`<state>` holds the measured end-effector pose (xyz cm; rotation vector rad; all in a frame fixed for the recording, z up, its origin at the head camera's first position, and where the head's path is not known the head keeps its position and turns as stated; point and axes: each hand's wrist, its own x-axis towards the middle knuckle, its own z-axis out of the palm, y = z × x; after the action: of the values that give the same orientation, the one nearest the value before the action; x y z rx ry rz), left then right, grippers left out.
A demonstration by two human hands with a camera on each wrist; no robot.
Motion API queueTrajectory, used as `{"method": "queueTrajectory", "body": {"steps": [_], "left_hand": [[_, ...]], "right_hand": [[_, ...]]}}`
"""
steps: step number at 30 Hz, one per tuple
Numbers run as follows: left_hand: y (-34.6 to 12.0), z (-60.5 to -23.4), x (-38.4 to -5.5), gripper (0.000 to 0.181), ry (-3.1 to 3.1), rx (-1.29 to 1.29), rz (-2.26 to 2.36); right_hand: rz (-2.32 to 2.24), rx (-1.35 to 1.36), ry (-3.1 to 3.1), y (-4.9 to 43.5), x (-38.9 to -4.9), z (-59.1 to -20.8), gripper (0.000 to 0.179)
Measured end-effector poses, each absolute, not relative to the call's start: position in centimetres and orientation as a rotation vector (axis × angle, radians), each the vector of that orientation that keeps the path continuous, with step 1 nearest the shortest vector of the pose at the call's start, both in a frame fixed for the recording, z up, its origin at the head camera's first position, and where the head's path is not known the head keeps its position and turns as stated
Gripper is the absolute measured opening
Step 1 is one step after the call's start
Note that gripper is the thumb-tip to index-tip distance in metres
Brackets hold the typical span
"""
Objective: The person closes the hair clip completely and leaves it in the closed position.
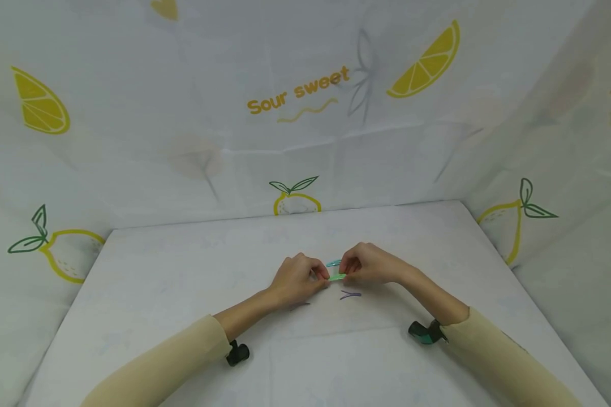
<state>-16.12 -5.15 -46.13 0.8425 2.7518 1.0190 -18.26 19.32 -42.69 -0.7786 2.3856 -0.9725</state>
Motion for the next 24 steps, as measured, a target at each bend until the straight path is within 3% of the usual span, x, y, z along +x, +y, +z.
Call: {"method": "queueTrajectory", "body": {"steps": [24], "left_hand": [[-4.73, -46.57, -16.36, 0.004, 2.764, 0.813, 0.913]], "right_hand": [[-0.917, -0.795, 2.422, 19.5, -18.47, -43.67, 0.01]]}}
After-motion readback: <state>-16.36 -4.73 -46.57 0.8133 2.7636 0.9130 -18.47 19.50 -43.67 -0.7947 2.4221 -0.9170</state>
